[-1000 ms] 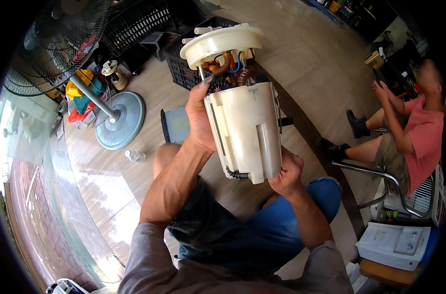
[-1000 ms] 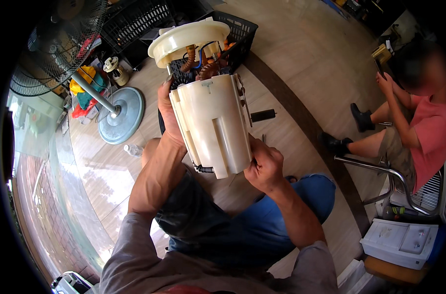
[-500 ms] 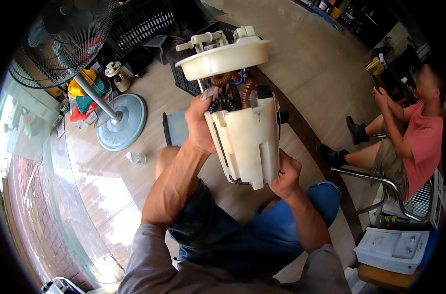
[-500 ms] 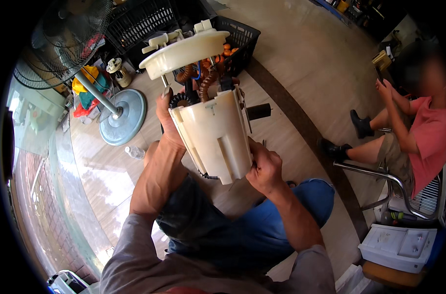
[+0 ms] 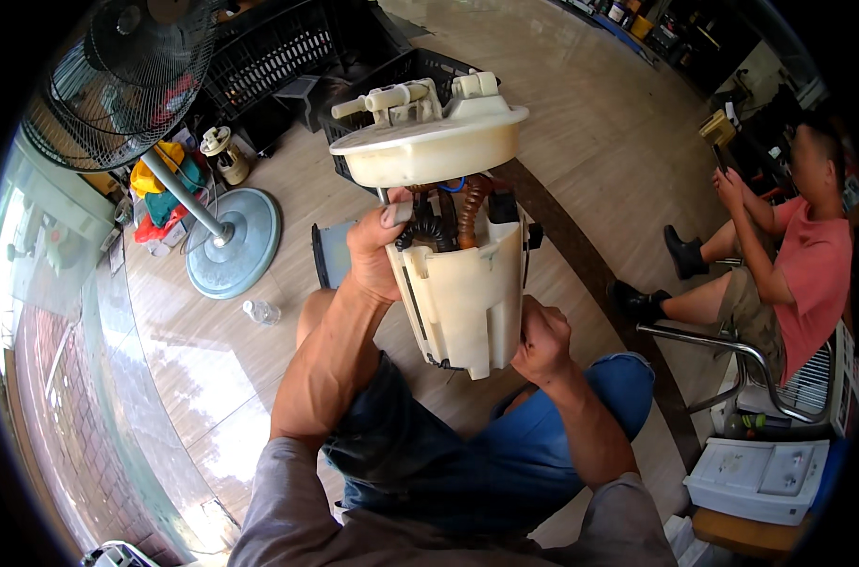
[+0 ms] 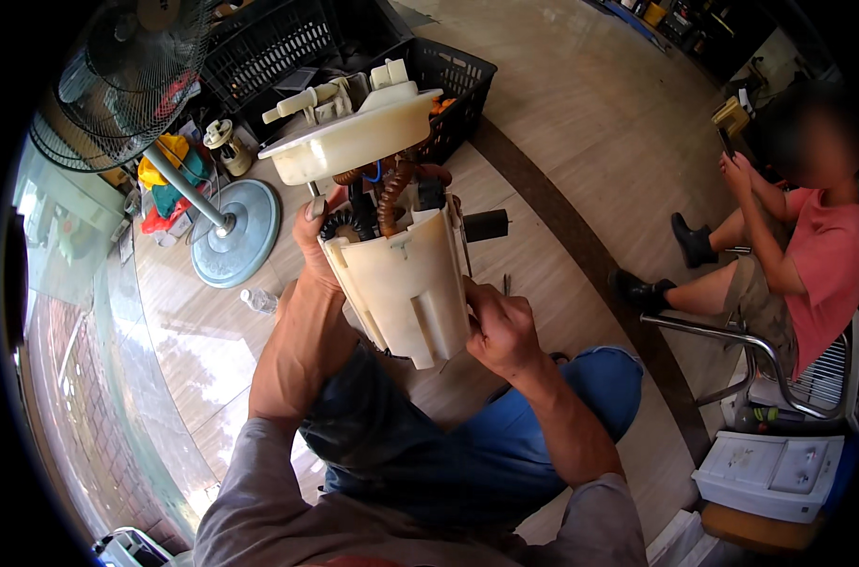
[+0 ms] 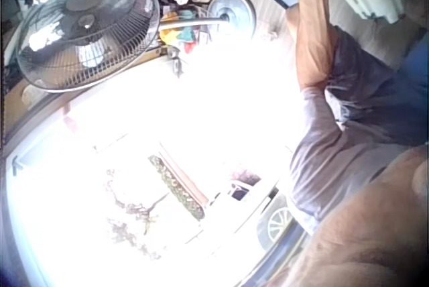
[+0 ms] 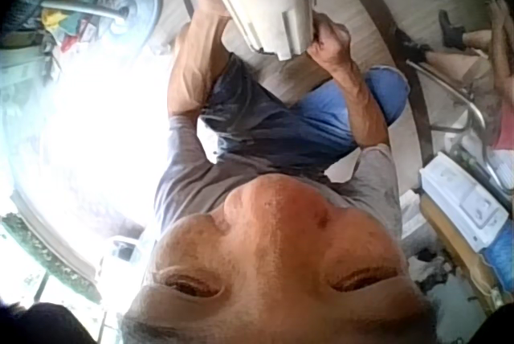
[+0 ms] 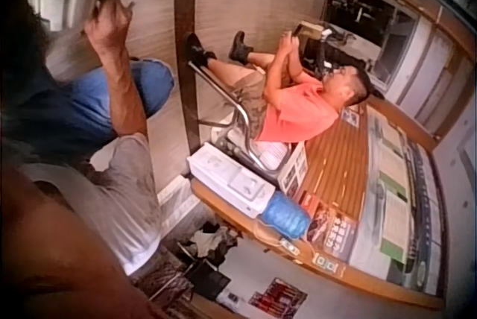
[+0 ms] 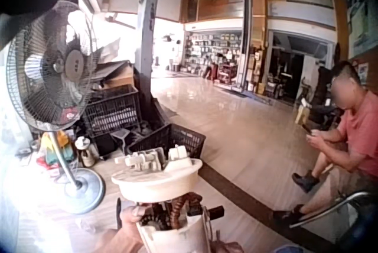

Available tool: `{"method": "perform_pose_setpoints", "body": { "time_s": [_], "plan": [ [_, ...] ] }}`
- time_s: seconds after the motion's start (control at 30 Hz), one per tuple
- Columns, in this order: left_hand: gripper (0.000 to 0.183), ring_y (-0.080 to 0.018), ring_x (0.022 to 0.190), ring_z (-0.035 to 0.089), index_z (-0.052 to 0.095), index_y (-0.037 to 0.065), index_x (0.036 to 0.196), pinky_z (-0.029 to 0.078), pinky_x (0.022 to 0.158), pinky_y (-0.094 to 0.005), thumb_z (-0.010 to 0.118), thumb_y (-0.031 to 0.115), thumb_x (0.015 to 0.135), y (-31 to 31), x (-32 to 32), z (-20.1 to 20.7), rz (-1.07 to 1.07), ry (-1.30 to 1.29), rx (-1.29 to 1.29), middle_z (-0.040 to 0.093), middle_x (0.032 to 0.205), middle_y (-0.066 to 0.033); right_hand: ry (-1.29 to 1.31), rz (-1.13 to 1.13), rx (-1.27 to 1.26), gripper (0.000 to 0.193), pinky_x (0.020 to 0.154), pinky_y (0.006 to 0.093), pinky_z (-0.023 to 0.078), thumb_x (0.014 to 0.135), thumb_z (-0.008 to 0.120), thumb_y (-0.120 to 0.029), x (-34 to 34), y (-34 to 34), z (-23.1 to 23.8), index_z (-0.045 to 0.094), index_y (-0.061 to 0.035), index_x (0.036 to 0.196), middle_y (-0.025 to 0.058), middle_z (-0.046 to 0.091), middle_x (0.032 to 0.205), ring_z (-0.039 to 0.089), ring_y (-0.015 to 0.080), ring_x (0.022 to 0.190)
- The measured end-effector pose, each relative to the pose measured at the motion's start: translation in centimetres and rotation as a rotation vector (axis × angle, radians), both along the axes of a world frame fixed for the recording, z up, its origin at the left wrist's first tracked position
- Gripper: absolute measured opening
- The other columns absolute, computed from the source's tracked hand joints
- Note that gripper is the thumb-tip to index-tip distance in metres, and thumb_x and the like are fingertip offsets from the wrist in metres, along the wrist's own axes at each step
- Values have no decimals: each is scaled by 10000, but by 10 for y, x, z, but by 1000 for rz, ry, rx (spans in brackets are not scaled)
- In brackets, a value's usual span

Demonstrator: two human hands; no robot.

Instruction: The person manipulates a fuel pump assembly by hand, disconnecting internal components and wires and then reconnecting them.

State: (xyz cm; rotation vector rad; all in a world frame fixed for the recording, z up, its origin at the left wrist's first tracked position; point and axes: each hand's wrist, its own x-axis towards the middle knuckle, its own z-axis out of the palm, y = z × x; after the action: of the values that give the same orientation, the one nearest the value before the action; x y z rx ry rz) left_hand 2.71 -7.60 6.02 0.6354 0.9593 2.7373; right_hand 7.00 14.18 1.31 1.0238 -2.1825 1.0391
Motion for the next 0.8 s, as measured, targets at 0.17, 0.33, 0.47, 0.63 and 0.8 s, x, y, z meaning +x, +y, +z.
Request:
{"method": "perform_pose_setpoints", "body": {
  "time_s": [0.17,0.33,0.47,0.63,0.8],
  "plan": [
    [1126,-392,1136,604,337,-50,1464,565,915,-498,716,653,672,-5,-5,-21,64,-59,-8,512,1319,-314,-14,17,64,304,492,340,514,755,670,62,1,4,3,641,57,1058,146,670,776,660,267,579],
    [1078,-380,1113,614,370,-65,1435,572,896,-489,702,628,678,-4,-5,-18,62,-71,-49,529,1290,-302,6,11,56,315,490,344,508,719,656,84,0,4,5,651,67,1033,146,670,764,658,270,577],
    [999,-371,1150,583,396,-51,1416,560,913,-485,685,591,708,6,-3,-2,127,-49,40,534,1302,-252,33,16,50,324,481,345,498,693,646,86,-1,5,5,652,73,1017,142,661,754,645,269,561],
    [977,-367,1207,531,417,-36,1397,538,944,-497,681,616,719,6,-3,1,85,60,37,520,1333,-215,75,16,62,337,462,346,479,676,648,75,-1,5,6,649,76,1014,134,645,733,621,254,535],
    [1031,-361,1201,540,408,-36,1408,532,960,-494,717,642,695,5,-2,-1,94,56,13,515,1337,-230,61,15,93,347,466,343,490,675,660,85,0,7,7,650,69,1021,126,657,751,635,252,551]
  ]
}}
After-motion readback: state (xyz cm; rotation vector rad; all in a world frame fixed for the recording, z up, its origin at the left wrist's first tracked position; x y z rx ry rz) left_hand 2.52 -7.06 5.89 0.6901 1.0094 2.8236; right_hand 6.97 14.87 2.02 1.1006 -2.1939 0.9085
